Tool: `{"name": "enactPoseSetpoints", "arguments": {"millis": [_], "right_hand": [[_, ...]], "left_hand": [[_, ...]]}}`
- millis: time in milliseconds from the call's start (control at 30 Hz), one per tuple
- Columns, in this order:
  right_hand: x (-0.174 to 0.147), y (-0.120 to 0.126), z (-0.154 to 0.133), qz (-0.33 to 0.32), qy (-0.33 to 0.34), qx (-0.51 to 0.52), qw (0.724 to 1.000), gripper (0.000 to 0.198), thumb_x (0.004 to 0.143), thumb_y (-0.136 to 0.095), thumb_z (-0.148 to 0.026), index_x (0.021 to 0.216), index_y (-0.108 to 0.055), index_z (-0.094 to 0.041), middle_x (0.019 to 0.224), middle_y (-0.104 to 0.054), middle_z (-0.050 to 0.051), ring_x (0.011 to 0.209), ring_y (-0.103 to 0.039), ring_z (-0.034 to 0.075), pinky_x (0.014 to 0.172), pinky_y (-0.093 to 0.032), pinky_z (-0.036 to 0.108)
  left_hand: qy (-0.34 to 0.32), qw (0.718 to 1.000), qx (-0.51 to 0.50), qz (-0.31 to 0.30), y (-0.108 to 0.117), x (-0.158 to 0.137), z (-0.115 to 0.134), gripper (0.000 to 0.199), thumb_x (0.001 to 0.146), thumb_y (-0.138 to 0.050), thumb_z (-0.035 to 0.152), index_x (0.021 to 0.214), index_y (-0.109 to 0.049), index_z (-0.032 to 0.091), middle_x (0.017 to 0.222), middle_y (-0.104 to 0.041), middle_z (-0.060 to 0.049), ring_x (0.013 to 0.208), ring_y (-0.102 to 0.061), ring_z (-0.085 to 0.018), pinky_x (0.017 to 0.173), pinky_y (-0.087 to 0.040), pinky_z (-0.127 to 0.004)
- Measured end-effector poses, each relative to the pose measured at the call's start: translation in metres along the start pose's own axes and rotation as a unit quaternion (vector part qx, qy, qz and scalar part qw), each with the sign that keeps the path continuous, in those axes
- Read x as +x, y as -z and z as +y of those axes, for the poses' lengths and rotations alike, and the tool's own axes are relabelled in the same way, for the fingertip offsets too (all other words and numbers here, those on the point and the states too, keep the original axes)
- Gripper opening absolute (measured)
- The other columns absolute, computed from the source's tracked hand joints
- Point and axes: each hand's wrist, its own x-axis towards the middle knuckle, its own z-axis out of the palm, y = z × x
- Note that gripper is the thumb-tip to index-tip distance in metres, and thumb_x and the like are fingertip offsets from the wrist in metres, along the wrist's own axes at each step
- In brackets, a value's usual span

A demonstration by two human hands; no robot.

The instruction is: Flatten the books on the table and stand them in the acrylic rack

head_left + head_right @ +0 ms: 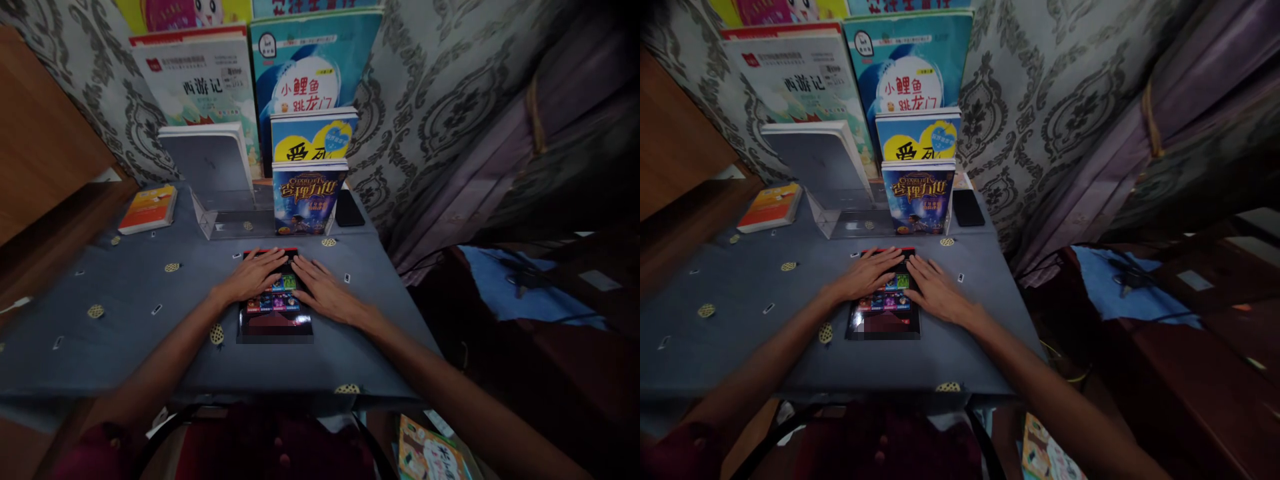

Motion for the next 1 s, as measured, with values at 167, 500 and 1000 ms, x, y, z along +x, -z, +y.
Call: {"name": "enactPoseSetpoints", "arguments": {"millis": [167, 500, 1000], "right_hand": [[-0.009, -0.001, -0.005, -0.002, 0.001, -0.012, 1.000, 0.067, 0.102, -0.040, -0.049, 0.155, -0.032, -0.009, 0.162, -0.030, 0.019, 0.152, -0.024, 0.028, 0.123, -0.026, 0.052], [-0.016, -0.003, -0.013, 0.046, 0.013, -0.003, 0.999, 0.051, 0.103, -0.042, -0.039, 0.145, -0.050, -0.011, 0.152, -0.047, 0.020, 0.146, -0.038, 0.030, 0.118, -0.034, 0.058], [-0.033, -0.004, -0.022, 0.062, 0.040, 0.009, 0.997, 0.045, 0.102, -0.043, -0.029, 0.145, -0.050, -0.017, 0.148, -0.054, 0.016, 0.143, -0.044, 0.028, 0.116, -0.037, 0.058]], "left_hand": [[-0.002, 1.000, 0.012, 0.005, 0.000, 0.000, 0.001, 0.047, 0.106, -0.032, 0.038, 0.151, -0.042, 0.026, 0.159, -0.039, -0.005, 0.150, -0.030, -0.020, 0.122, -0.022, -0.048], [-0.002, 0.999, 0.038, 0.036, -0.001, -0.003, 0.010, 0.042, 0.106, -0.037, 0.033, 0.142, -0.054, 0.021, 0.151, -0.051, -0.008, 0.144, -0.042, -0.022, 0.119, -0.032, -0.046], [-0.075, 0.996, -0.007, 0.045, -0.002, -0.036, 0.024, 0.040, 0.106, -0.038, 0.032, 0.141, -0.055, 0.024, 0.149, -0.053, -0.004, 0.145, -0.041, -0.021, 0.118, -0.033, -0.047]]}}
